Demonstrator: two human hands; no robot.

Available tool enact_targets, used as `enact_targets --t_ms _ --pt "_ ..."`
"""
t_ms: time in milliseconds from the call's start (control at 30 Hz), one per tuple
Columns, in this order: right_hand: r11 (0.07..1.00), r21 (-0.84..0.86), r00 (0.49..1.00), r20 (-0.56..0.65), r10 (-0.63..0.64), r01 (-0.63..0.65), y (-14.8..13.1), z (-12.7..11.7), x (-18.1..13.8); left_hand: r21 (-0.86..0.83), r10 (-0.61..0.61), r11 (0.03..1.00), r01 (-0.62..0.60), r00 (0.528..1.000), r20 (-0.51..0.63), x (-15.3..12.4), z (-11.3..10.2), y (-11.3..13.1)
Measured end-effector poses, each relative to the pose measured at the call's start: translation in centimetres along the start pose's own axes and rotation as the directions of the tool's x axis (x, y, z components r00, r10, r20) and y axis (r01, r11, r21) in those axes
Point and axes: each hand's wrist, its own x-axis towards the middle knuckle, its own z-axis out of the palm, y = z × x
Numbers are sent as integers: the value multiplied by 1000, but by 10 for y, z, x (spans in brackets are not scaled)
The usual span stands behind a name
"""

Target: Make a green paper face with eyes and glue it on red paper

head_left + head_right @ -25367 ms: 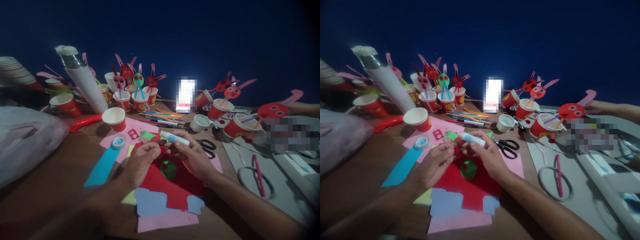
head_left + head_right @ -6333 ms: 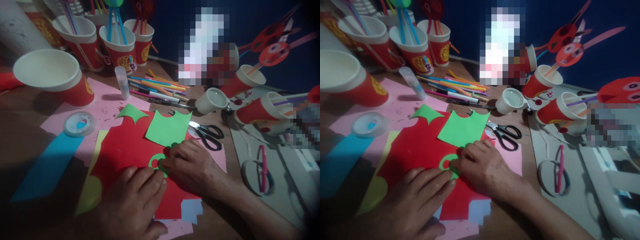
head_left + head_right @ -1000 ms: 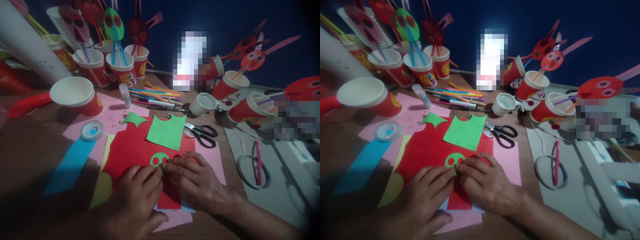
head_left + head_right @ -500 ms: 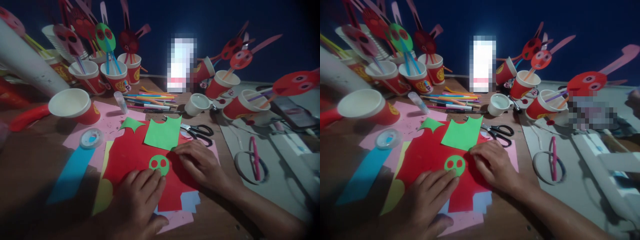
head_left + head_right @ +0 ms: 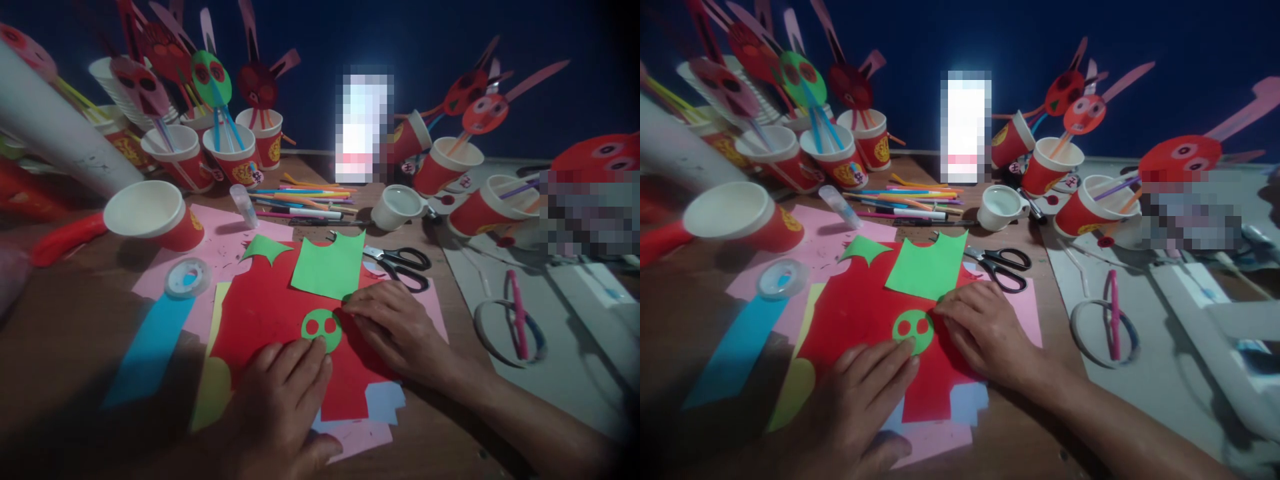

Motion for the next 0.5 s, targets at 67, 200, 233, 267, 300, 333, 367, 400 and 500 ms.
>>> enact_targets --t_ms 67,200,233,267,300,333,367,400,500 --pt "1000 -7 1000 -1 -5 5 0 0 0 -3 -3 1000 3 1000 -9 0 1 0" --pt "1000 -11 1000 5 -18 18 -1 0 0 -16 -8 1000 8 1000 -15 -1 3 0" --pt "1000 -12 1000 7 -20 20 -1 0 0 -19 -10 1000 10 1000 -18 -1 3 0" --pt "1000 -14 1000 9 -20 20 -1 0 0 -21 -14 1000 13 1000 -20 -1 3 0" --pt "1000 -15 1000 9 -21 22 -1 0 0 -25 -16 1000 16 1000 -20 -1 3 0" --pt "1000 -15 1000 6 -23 23 -1 0 0 -30 -19 999 19 1000 -18 -1 3 0" --pt "1000 -13 1000 1 -23 23 0 0 0 -35 -22 999 21 1000 -14 -1 3 0" --pt "1000 -8 1000 -5 -23 23 0 1 0 -42 -23 999 23 1000 -9 0 1 0" --pt "999 28 1000 -25 -18 19 2 1 -1 -90 -23 996 21 999 -25 2 -7 -2"
